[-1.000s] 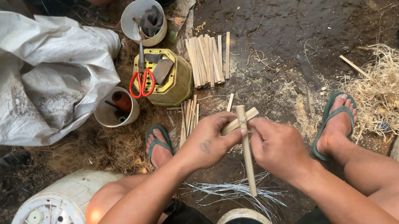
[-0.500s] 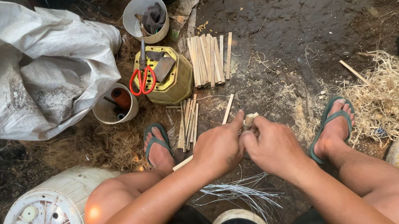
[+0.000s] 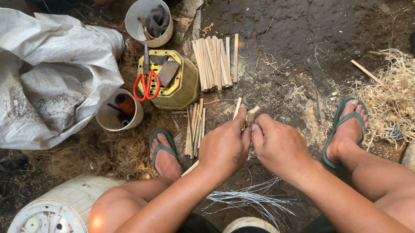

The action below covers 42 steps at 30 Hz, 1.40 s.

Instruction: The person sits on the ground and assembles thin wooden sticks into a cross-shaped structure using metal wire. They wrap the wire around the intersection, then use pliers to tighten and trim the wire, and finally use a knife to trim excess wood.

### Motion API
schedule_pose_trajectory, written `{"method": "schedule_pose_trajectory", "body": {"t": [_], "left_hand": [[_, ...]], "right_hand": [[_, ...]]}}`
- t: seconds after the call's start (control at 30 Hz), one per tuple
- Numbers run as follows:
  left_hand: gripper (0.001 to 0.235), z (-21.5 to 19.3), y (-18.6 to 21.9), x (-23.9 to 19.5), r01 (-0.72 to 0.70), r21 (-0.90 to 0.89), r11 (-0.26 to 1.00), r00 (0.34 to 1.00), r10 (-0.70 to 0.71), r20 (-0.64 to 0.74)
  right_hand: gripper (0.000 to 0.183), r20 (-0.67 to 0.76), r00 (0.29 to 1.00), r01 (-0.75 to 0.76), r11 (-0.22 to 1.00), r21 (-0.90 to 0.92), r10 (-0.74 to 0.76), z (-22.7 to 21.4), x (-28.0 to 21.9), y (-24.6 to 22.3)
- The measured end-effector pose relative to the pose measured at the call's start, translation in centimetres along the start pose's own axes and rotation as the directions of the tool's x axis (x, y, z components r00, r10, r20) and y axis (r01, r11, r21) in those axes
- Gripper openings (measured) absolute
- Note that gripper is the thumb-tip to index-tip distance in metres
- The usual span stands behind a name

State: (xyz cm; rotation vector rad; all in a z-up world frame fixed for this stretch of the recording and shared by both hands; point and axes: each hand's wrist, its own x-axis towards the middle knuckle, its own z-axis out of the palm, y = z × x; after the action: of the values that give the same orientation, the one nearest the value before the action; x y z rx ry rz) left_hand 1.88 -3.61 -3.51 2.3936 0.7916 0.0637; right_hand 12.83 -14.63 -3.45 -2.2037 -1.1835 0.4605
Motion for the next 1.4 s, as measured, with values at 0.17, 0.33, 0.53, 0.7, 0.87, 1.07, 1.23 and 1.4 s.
{"method": "schedule_pose_trajectory", "body": {"t": [0.17, 0.33, 0.53, 0.7, 0.87, 1.07, 1.23, 1.4], "left_hand": [[0.044, 0.5, -0.8, 0.1, 0.053, -0.179, 0.982, 0.998, -0.046, 0.047], [0.048, -1.2, -2.6, 1.1, 0.345, -0.794, 0.5, 0.92, -0.01, 0.393], [0.045, -2.0, -1.9, -0.9, 0.19, -0.799, 0.57, 0.97, 0.018, 0.244], [0.049, -2.4, -0.2, -2.4, 0.292, -0.831, 0.474, 0.948, -0.027, 0.317], [0.054, -3.8, 0.9, -3.0, 0.144, -0.949, 0.282, 0.975, 0.122, 0.184], [0.051, -4.6, 0.8, -2.9, 0.148, -0.875, 0.46, 0.982, 0.036, 0.185], [0.045, -4.0, 1.0, -3.2, -0.209, -0.62, 0.756, 0.973, 0.096, -0.211], [0.05, -3.7, 0.0, -1.9, -0.184, -0.678, 0.712, 0.983, 0.138, -0.123]], "right_hand": [[0.015, -0.008, 0.994, 0.105, 0.994, -0.023, -0.105, 0.2, 0.1, 0.5], [0.008, -0.066, 0.963, 0.267, 0.957, 0.111, -0.26, -1.1, 0.5, 1.6], [0.011, -0.168, 0.908, 0.411, 0.894, 0.179, -0.384, -2.5, 0.4, 3.0], [0.015, -0.229, 0.888, 0.455, 0.839, 0.298, -0.4, -2.6, -0.4, 2.7], [0.014, -0.236, 0.888, 0.458, 0.803, 0.382, -0.395, -2.8, -0.7, 2.1], [0.02, -0.249, 0.812, 0.582, 0.769, 0.263, -0.529, -3.0, 0.3, 1.5], [0.023, -0.205, 0.812, 0.569, 0.819, 0.072, -0.547, -3.1, 0.7, 1.1], [0.025, -0.158, 0.77, 0.629, 0.777, 0.021, -0.619, -3.4, 1.2, 0.5]]}}
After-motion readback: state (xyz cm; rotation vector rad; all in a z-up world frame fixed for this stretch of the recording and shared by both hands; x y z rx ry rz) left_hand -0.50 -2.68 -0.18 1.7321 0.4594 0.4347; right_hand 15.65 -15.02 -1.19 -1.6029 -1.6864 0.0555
